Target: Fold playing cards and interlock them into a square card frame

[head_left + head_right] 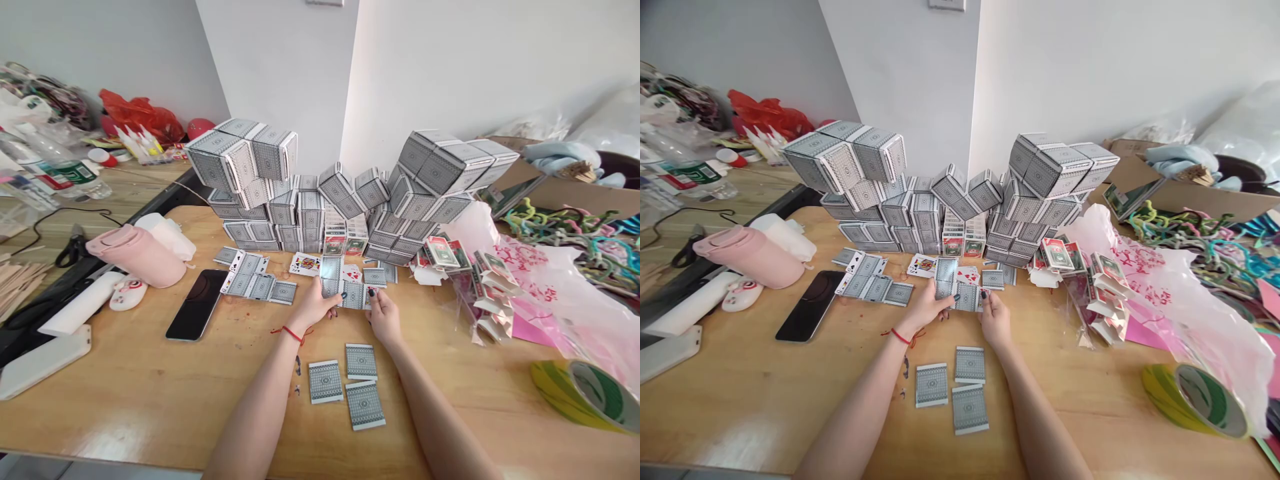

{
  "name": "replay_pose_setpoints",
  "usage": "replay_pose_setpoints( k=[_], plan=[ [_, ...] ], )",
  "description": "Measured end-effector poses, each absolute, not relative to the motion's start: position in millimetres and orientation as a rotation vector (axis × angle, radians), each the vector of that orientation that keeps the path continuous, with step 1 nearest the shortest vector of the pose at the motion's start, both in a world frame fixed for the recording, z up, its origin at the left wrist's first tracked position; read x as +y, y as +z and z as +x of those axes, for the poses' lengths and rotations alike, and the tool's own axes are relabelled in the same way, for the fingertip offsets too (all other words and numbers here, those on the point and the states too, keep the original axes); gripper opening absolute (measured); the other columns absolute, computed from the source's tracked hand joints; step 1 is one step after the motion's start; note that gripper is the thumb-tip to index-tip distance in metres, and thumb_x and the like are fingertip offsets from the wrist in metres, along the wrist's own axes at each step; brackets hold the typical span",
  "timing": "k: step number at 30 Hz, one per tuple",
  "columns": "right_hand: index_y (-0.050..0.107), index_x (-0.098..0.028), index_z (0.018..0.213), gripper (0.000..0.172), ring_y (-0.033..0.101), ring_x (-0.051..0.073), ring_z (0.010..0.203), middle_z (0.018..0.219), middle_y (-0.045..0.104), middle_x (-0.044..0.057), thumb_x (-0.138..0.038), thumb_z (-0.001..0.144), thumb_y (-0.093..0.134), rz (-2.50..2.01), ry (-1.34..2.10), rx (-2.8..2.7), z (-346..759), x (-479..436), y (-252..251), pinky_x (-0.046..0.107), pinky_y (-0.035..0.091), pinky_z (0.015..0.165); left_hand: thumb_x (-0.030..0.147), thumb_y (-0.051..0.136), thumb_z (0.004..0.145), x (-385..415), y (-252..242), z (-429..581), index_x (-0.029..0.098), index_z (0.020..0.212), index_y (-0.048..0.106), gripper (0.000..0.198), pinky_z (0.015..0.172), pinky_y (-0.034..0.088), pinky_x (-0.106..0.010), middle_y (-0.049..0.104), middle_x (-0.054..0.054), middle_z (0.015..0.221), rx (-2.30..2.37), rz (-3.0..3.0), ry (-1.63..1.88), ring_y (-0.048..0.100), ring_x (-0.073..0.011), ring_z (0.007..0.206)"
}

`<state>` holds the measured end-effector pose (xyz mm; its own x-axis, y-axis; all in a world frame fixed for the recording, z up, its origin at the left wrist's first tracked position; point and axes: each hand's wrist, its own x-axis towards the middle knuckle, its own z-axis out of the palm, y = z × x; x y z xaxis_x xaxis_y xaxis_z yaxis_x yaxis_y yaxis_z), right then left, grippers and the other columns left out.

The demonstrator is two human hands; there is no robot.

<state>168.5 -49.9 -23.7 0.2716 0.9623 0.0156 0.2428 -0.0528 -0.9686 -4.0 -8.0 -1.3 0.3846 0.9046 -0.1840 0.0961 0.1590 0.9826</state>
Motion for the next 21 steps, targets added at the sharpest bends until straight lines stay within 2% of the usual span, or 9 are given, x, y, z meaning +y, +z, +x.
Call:
replay_pose_setpoints(
  k=[12,17,21],
  plan=[
    [0.049,-0.019,0.066,0.040,0.040,0.011,0.039,0.045,0.045,-0.003,-0.055,0.080,0.037,-1.600,0.801,-1.306,173.1,-50.5,-22.7,0.021,0.032,0.039,0.035,0.061,0.070,-9.4,-0.6,-6.0,0.019,0.097,0.035,0.040,0.036,0.041,-0.021,0.054,0.004,0.066,1.031,1.296,0.784,0.050,-0.0088,0.039],
    [0.048,-0.020,0.062,0.034,0.047,0.013,0.046,0.049,0.052,0.000,-0.048,0.080,0.040,-1.670,0.762,-1.496,168.6,-46.2,-18.7,0.022,0.033,0.043,0.032,0.062,0.069,-17.6,2.2,2.0,0.018,0.099,0.037,0.041,0.036,0.040,-0.019,0.055,0.004,0.065,0.922,1.250,0.778,0.048,-0.0063,0.039],
    [0.042,-0.021,0.060,0.036,0.040,0.010,0.035,0.039,0.044,-0.004,-0.049,0.082,0.036,-1.665,0.892,-1.423,167.4,-47.6,-15.2,0.020,0.030,0.037,0.033,0.064,0.067,-20.8,4.9,6.7,0.017,0.104,0.037,0.048,0.034,0.039,-0.018,0.056,0.004,0.065,0.838,1.180,0.792,0.049,-0.0061,0.038]
  ],
)
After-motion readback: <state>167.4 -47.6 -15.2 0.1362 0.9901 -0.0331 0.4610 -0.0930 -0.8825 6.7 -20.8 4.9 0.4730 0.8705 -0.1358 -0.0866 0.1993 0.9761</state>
